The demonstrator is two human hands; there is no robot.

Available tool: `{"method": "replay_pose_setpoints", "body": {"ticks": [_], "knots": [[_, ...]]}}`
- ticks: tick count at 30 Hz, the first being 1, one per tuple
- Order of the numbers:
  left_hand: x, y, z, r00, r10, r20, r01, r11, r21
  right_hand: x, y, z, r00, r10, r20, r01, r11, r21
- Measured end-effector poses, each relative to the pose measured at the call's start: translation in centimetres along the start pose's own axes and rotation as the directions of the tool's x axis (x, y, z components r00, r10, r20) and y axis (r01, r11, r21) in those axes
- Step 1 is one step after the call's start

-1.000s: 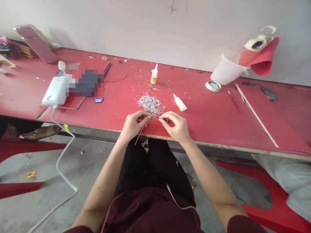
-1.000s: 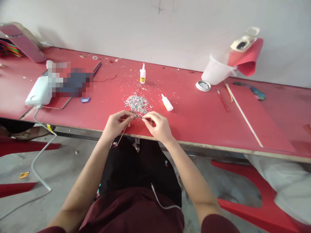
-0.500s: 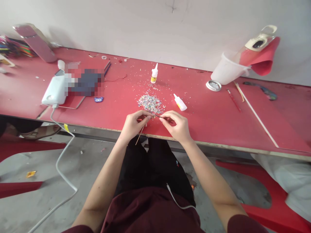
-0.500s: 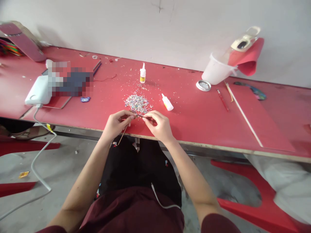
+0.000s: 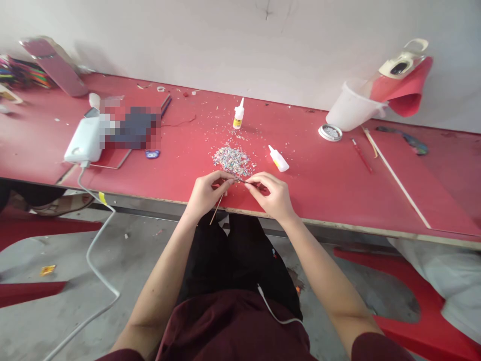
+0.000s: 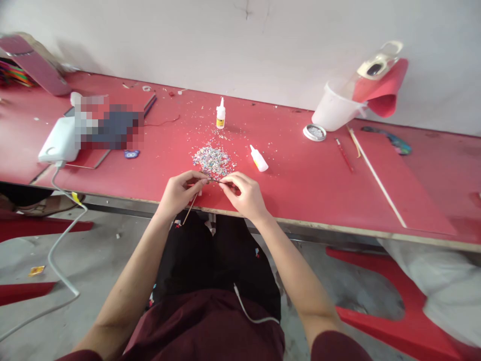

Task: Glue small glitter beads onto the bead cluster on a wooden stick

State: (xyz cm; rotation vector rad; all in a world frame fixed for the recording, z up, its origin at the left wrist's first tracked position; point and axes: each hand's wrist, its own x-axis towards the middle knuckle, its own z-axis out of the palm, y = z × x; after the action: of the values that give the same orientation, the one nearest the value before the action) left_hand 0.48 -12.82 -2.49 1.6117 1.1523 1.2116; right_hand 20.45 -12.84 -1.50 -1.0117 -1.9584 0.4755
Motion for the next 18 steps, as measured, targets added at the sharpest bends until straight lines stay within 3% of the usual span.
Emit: {"method": "replay_pose_setpoints", "body": {"ticks": [18], "knots": [[0.07,0.3,-0.04,0.999,-0.028,0.019,0.028,0.999,-0.019,-0.06,-0.21,-0.17,0.999,-0.032,-0.018,0.032,0.999,-0.012]]}}
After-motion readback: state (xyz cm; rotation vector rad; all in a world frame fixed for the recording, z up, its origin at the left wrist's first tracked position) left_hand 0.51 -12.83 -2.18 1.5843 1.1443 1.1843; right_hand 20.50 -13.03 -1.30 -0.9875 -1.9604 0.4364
